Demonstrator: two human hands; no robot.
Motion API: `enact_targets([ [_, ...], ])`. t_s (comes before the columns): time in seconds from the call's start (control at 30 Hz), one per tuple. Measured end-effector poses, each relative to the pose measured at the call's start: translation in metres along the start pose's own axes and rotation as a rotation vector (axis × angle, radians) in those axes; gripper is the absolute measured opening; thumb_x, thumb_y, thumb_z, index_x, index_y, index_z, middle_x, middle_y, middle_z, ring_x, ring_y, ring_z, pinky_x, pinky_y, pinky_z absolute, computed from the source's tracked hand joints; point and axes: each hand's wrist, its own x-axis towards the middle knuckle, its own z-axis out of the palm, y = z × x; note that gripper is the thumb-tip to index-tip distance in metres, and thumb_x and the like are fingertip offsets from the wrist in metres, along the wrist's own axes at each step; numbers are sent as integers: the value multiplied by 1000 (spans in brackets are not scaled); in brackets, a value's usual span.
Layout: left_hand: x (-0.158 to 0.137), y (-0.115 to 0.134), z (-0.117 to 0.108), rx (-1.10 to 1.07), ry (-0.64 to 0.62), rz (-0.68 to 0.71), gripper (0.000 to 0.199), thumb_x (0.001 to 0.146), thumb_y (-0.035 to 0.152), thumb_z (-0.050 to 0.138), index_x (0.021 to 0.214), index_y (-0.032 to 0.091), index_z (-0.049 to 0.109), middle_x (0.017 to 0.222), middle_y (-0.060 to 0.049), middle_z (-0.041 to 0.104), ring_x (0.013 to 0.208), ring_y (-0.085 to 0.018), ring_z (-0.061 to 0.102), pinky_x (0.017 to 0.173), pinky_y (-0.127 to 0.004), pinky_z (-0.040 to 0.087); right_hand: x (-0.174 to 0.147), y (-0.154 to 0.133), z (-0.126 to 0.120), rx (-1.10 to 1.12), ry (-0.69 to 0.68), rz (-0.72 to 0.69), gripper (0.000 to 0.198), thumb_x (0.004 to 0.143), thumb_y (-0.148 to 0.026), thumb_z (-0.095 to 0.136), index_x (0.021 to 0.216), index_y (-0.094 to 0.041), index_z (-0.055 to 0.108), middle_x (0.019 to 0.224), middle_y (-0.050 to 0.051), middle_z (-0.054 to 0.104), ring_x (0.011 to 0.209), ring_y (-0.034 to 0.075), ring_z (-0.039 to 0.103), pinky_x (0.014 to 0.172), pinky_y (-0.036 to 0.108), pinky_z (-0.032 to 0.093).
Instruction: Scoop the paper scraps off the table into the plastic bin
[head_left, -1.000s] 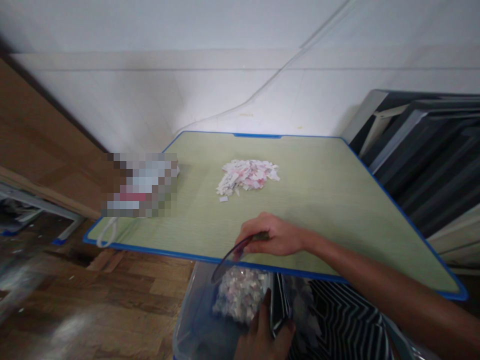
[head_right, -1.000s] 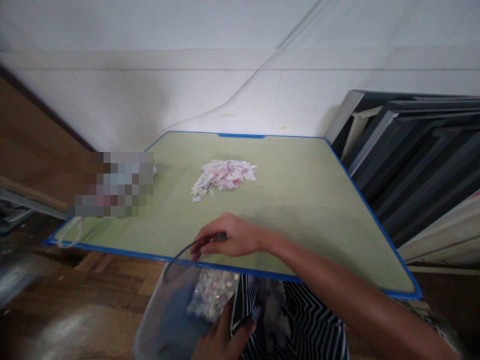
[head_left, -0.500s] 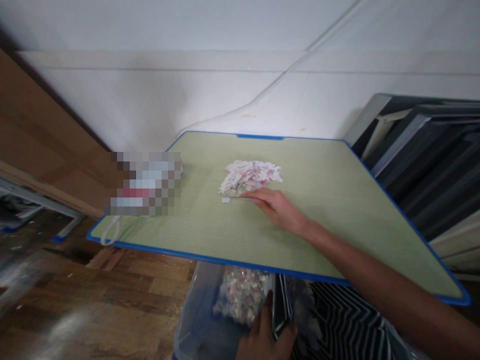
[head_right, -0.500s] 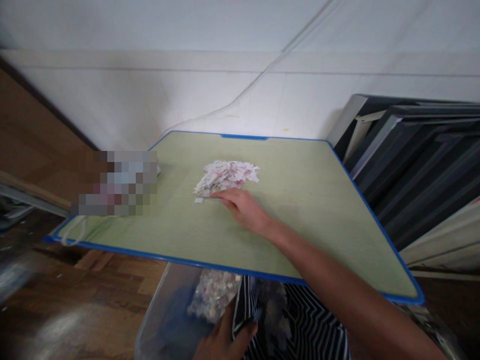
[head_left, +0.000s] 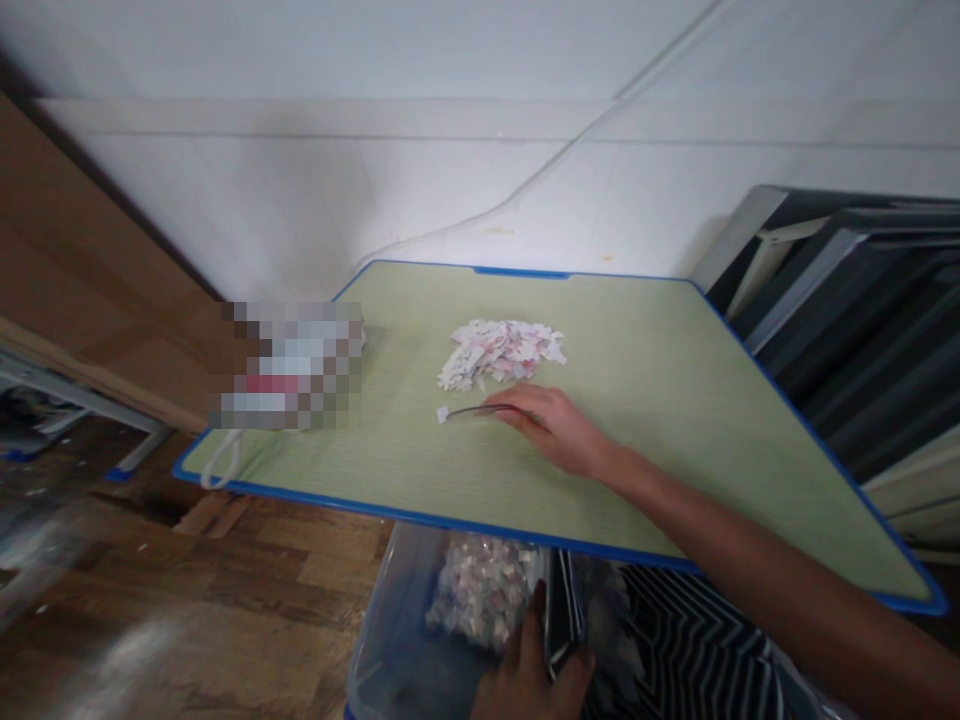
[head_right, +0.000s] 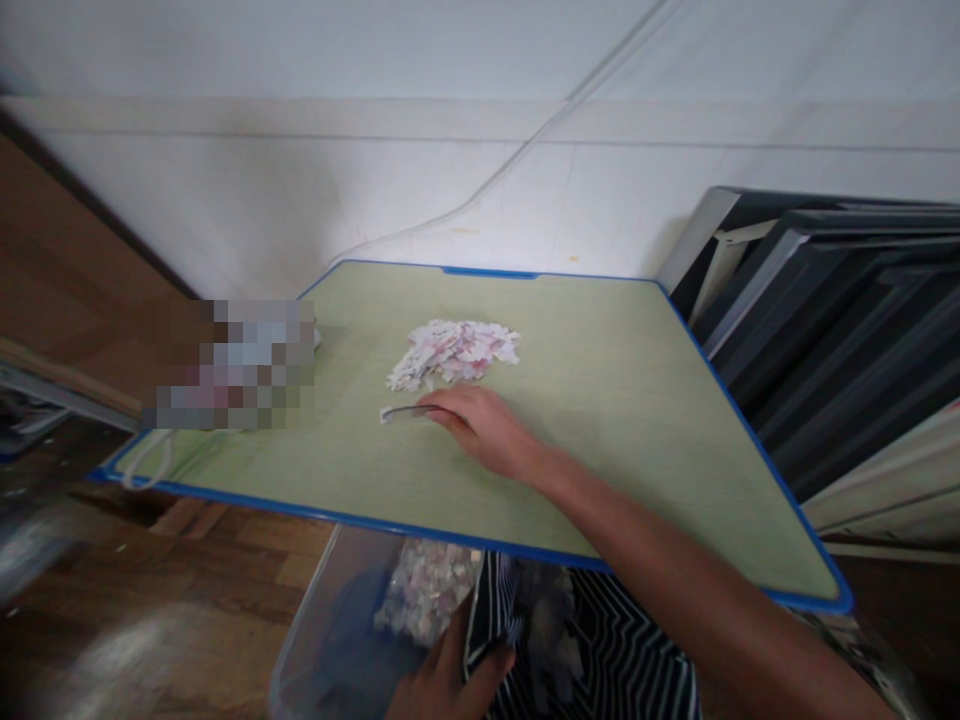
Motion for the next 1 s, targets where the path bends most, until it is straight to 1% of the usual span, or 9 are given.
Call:
enact_targets([
  [0.1, 0, -1, 0, -9, -33, 3, 38, 86, 29, 42, 123, 38, 44, 138, -15, 31, 100, -31, 56, 61, -33, 53, -1, -3, -5, 24, 7, -32, 22, 89, -20, 41, 92, -12, 61, 89, 8, 66, 82, 14, 59, 74, 27, 46],
  [0.2, 1, -1, -1, -4, -59, -16, 35, 86, 30, 43, 120, 33, 48, 136, -18, 33, 101, -32, 56, 66, -35, 53, -1, -7, -12, 133, 21, -46, 19, 87, -19, 44, 86, -11, 61, 82, 7, 66, 77, 12, 60, 71, 24, 46],
  [0.27, 1, -1, -3, -28, -66, -24, 34, 87, 32, 40, 121, 35, 47, 138, -17, 31, 102, -32, 55, 64, -36, 53, -1, -8, -12, 194, 61, -6, 18, 87, -19, 45, 86, -12, 62, 85, 6, 67, 79, 11, 61, 72, 23, 46],
  [0.37, 2, 1, -5, -95, -80, -33, 34, 90, 38, 29, 121, 39, 45, 140, -14, 27, 103, -33, 55, 61, -38, 53, 0, -5, -8, 193, 94, 88, 19, 87, -19, 45, 92, -14, 63, 92, 5, 68, 84, 11, 61, 76, 24, 46],
  [0.53, 2, 1, -6, -126, -126, -36, 37, 90, 42, 26, 121, 36, 45, 140, -17, 25, 106, -35, 52, 64, -42, 53, 1, 1, 0, 182, -35, 154, 20, 86, -18, 46, 93, -12, 63, 88, 6, 68, 78, 12, 62, 70, 24, 46],
  [0.7, 3, 0, -6, -105, -112, -3, 36, 90, 35, 30, 124, 36, 42, 140, -20, 23, 109, -35, 49, 64, -39, 53, 1, -8, -2, 191, -124, 117, 19, 86, -16, 47, 92, -11, 64, 86, 5, 69, 76, 10, 61, 67, 20, 45],
  [0.77, 2, 0, -6, -95, -110, -8, 36, 89, 31, 33, 123, 34, 44, 140, -20, 24, 109, -33, 50, 66, -38, 53, -1, -13, -3, 189, -169, 92, 19, 86, -17, 47, 92, -11, 64, 85, 4, 69, 73, 9, 61, 65, 19, 44],
  [0.87, 1, 0, -4, -88, -110, -75, 34, 85, 27, 44, 118, 29, 50, 136, -17, 35, 105, -29, 54, 71, -34, 52, -6, -19, -3, 197, -216, 19, 20, 87, -19, 48, 93, -11, 64, 83, 4, 70, 70, 8, 62, 64, 18, 44],
  [1.0, 0, -1, 1, -103, -99, -127, 36, 81, 25, 47, 116, 34, 51, 133, -9, 43, 104, -25, 55, 72, -30, 51, -13, -22, -2, 182, -243, -57, 21, 87, -21, 47, 94, -11, 64, 85, 5, 69, 76, 9, 63, 69, 19, 45],
])
